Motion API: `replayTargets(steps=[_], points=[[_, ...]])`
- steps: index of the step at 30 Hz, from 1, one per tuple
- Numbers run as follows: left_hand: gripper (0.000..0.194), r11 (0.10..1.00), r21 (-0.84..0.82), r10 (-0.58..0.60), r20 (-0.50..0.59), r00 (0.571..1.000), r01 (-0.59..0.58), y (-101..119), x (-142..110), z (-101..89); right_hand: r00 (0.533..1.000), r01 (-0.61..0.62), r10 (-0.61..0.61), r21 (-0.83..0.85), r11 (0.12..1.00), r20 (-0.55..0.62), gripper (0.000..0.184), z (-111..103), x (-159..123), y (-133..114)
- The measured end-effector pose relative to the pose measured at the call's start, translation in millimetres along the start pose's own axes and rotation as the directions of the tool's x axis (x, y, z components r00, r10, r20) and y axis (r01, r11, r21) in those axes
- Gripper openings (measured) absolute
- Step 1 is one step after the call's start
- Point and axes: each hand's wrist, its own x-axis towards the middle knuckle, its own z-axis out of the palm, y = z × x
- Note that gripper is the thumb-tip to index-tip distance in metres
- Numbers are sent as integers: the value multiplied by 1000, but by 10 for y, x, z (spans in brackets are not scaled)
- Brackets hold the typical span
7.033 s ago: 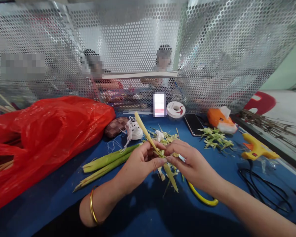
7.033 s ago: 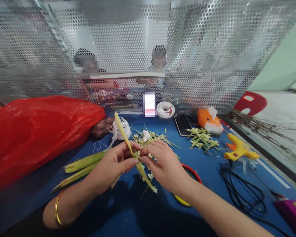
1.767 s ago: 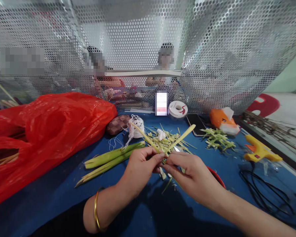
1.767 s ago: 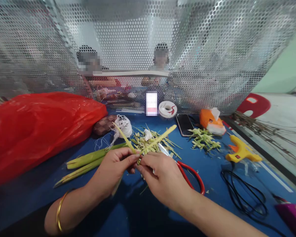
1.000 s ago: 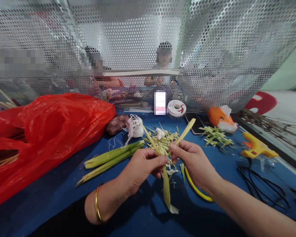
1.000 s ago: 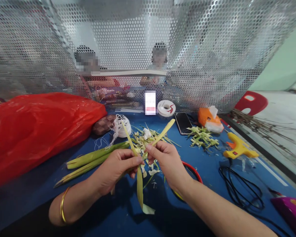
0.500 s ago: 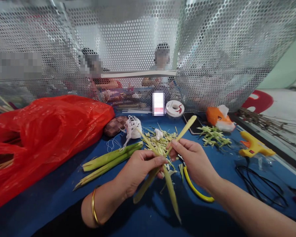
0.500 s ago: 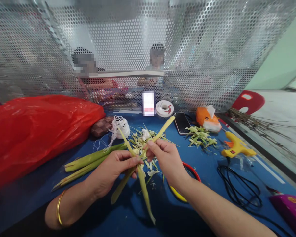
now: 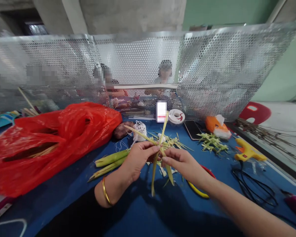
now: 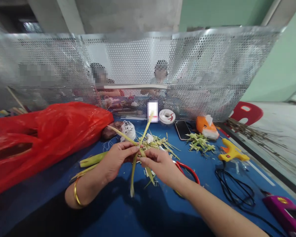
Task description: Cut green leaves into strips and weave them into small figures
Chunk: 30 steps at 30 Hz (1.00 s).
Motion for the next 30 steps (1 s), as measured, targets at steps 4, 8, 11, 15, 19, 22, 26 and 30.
replayTargets(steps=[4, 8, 11, 15, 19, 22, 26, 30], points=[[25, 999, -51, 6, -7, 1000, -6, -29, -230, 55, 997, 45, -49, -76, 996, -54, 26, 117, -175, -44], [29, 991, -133, -20, -12, 1000, 19, -169, -443, 93, 994, 53, -62, -96, 994, -88, 31, 205, -361, 15], [25, 986, -165, -19, -57, 998, 9, -315, -493, 104, 994, 51, -67, -164, 985, -91, 31, 239, -455, 121], [22, 982, -180, 32, -112, 993, -52, -449, -461, 107, 986, 62, -98, -245, 968, -138, 30, 234, -507, 225], [23, 977, -180, 87, -157, 984, -115, -496, -420, 98, 973, 93, -152, -309, 947, -173, 28, 220, -524, 247], [24, 972, -183, 111, -193, 975, -147, -496, -383, 49, 975, 85, -143, -314, 946, -168, 31, 217, -533, 262], [26, 966, -183, 135, -246, 960, -183, -480, -316, -61, 986, 43, -84, -268, 962, -146, 33, 174, -520, 301], [26, 967, -181, 128, -279, 952, -182, -500, -270, -107, 987, 16, -49, -212, 977, -151, 30, 84, -485, 332]])
